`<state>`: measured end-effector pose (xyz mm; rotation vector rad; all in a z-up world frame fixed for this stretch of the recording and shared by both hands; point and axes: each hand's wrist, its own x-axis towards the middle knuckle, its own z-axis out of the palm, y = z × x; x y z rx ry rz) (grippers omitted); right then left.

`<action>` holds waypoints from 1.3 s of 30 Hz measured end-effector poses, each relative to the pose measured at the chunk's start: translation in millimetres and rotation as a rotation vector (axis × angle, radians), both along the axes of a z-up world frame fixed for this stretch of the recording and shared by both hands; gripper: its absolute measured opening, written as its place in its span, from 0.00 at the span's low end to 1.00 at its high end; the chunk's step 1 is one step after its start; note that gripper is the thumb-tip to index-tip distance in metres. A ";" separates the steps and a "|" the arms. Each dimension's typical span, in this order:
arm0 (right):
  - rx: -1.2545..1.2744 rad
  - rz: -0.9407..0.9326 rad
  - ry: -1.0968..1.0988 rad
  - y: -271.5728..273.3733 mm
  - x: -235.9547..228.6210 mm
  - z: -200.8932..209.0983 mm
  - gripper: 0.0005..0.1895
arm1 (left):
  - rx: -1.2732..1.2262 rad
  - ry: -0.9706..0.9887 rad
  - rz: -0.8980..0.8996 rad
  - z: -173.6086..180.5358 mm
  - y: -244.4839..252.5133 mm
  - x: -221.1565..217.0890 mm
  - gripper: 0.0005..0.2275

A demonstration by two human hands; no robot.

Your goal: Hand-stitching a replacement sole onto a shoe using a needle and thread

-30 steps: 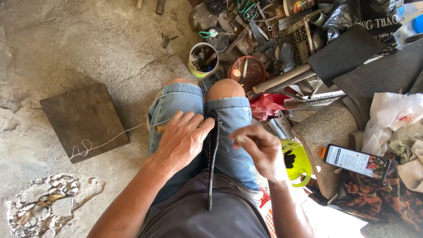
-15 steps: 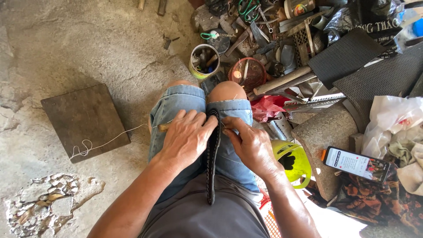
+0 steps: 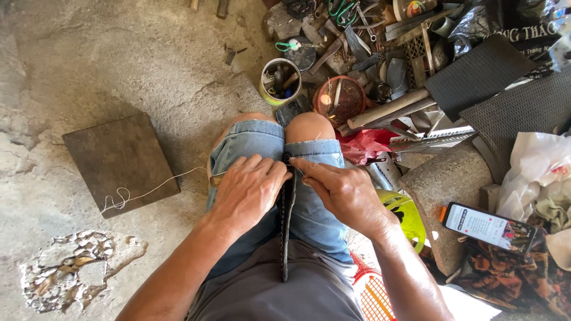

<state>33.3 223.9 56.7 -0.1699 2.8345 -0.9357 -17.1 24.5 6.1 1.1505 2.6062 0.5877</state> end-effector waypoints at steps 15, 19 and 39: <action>0.067 0.008 0.103 3.1 5.9 -21.5 0.13 | -0.245 -0.114 0.280 42.4 -42.8 -2.7 0.31; -0.068 -0.033 0.109 -10.2 10.0 -17.8 0.18 | -0.262 -0.089 0.306 30.0 -58.8 3.7 0.28; -0.195 -0.316 0.067 -21.4 32.5 -15.9 0.22 | 0.126 -0.574 0.435 13.7 -30.9 2.7 0.14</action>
